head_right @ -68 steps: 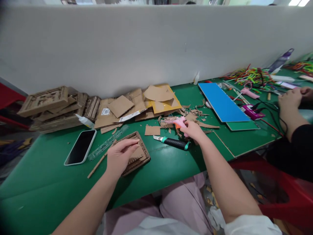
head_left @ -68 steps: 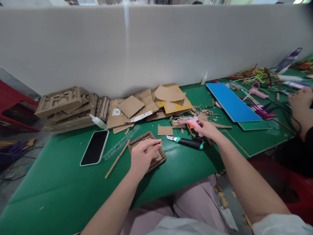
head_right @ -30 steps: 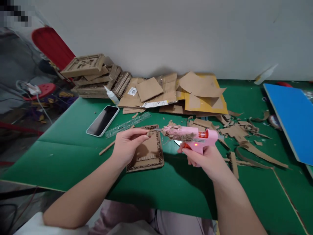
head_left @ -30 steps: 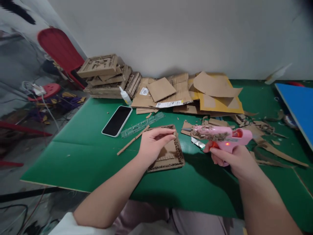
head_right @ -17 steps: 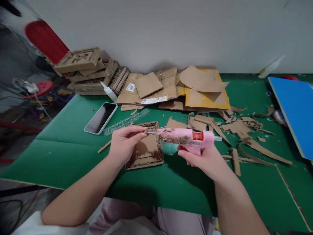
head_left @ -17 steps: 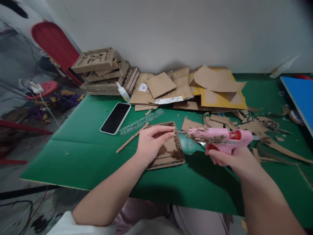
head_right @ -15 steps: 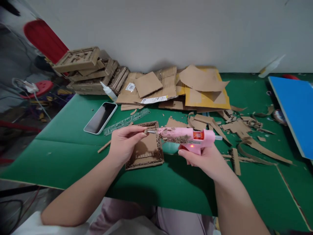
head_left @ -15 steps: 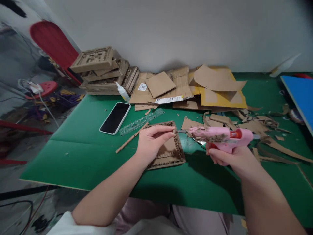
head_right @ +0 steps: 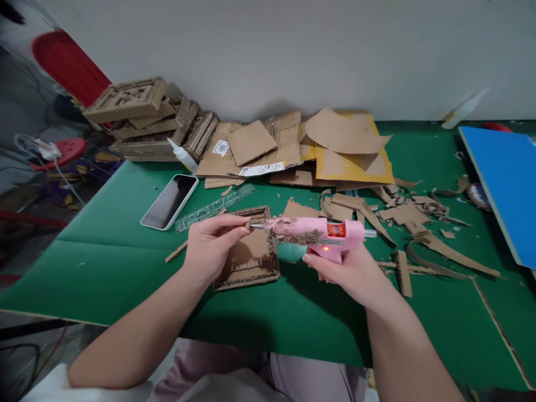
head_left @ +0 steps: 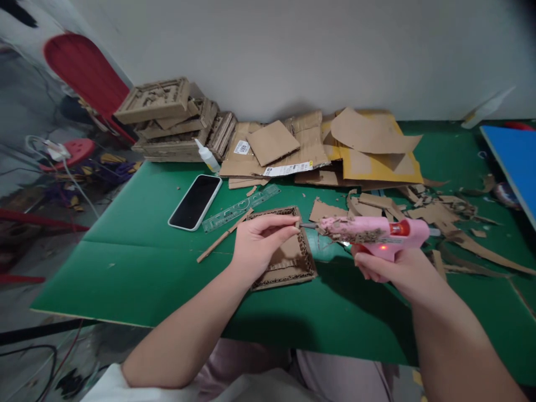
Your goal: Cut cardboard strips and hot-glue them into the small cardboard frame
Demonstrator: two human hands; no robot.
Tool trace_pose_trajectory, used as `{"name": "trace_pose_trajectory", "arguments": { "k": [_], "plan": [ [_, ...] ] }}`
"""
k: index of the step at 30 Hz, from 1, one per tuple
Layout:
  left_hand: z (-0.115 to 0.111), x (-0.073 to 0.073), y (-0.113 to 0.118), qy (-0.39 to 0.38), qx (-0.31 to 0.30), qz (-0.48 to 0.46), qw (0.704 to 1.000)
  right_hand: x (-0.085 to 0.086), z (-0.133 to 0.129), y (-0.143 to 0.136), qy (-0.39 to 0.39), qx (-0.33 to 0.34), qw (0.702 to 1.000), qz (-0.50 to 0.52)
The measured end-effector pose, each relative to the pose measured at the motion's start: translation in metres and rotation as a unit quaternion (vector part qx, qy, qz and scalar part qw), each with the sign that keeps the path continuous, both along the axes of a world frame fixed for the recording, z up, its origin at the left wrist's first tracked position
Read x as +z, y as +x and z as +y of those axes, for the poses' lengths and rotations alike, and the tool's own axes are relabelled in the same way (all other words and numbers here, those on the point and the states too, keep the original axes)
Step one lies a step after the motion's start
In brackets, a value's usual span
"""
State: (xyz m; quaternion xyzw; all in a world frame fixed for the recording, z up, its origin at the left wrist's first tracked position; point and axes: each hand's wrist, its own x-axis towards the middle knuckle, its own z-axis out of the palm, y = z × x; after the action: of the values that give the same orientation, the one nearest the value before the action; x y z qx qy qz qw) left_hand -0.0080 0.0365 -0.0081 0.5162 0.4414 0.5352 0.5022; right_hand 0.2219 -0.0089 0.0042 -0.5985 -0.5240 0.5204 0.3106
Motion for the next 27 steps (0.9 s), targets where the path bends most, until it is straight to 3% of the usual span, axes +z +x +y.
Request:
{"name": "trace_pose_trajectory", "arguments": {
  "k": [27],
  "plan": [
    [-0.001, 0.0002, 0.0007, -0.014, -0.003, -0.031, 0.999, -0.0008, -0.0001, 0.0014, -0.012, 0.022, 0.999, -0.028]
  ]
}}
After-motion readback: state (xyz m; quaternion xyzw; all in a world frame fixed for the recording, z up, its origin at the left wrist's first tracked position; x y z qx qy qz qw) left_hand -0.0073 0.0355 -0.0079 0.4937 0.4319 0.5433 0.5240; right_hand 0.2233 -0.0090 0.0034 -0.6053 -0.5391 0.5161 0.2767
